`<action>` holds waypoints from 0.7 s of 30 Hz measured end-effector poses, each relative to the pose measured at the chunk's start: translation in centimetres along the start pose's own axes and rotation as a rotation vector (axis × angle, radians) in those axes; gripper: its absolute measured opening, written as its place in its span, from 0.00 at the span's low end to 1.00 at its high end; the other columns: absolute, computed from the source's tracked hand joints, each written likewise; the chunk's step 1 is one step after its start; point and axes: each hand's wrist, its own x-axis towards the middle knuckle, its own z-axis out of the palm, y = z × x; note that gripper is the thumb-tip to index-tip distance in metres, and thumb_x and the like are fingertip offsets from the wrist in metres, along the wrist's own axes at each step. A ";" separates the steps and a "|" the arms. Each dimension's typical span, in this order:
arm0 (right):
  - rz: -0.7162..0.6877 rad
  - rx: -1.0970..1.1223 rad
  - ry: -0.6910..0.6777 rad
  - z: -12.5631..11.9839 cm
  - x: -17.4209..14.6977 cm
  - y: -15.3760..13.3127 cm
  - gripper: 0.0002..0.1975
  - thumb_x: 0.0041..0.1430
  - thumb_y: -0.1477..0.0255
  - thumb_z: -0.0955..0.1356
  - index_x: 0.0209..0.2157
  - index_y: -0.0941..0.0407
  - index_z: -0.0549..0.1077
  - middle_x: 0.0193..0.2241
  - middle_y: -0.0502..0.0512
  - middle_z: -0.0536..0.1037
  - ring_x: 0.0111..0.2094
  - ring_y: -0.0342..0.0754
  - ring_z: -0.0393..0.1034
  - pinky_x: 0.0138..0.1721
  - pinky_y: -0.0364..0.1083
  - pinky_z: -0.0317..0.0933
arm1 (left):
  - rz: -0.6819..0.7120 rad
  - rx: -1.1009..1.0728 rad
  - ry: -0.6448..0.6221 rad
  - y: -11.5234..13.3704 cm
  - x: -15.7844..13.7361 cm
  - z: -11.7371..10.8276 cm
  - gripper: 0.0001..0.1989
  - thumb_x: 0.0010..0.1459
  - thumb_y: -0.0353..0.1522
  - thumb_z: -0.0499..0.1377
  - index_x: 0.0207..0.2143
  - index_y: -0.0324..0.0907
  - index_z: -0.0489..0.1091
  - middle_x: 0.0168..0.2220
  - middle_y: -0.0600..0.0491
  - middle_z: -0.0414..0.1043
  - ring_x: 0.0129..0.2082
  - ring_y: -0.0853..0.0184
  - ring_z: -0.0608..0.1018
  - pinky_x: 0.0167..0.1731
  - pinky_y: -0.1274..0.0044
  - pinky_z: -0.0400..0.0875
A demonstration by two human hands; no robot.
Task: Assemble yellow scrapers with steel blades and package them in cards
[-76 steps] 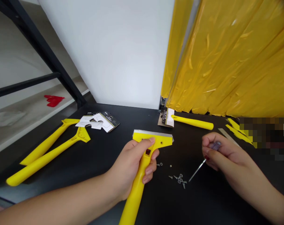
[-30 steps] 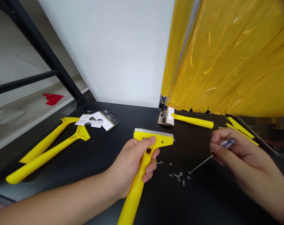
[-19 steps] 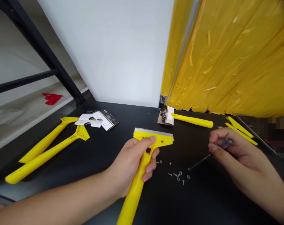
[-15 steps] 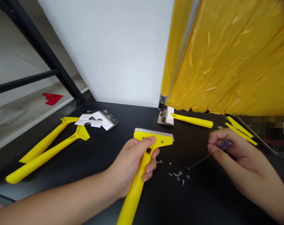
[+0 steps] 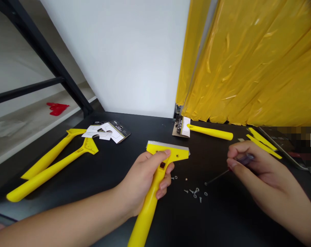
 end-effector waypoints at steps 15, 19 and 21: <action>-0.280 -0.169 -0.038 -0.5 -0.1 0.9 0.04 0.70 0.63 0.70 0.41 0.47 0.75 0.30 0.48 0.76 0.29 0.47 0.70 0.29 0.43 0.68 | -0.011 -0.006 0.009 0.1 -0.1 0.0 0.20 0.73 0.40 0.60 0.27 0.41 0.69 0.15 0.59 0.62 0.12 0.75 0.59 0.13 0.84 0.56; -0.324 -0.202 -0.024 -0.6 -0.2 0.9 0.01 0.71 0.65 0.69 0.42 0.45 0.75 0.31 0.46 0.76 0.29 0.45 0.71 0.30 0.41 0.68 | -0.013 -0.005 0.011 0.1 0.0 0.1 0.21 0.73 0.40 0.60 0.26 0.41 0.69 0.15 0.58 0.62 0.12 0.75 0.60 0.13 0.84 0.57; -0.336 -0.210 -0.032 -0.7 -0.3 0.9 0.01 0.72 0.65 0.69 0.43 0.45 0.75 0.31 0.46 0.76 0.29 0.45 0.71 0.30 0.41 0.69 | -0.016 -0.006 0.015 0.1 0.0 0.1 0.21 0.73 0.40 0.60 0.26 0.41 0.69 0.15 0.59 0.62 0.12 0.75 0.60 0.13 0.85 0.57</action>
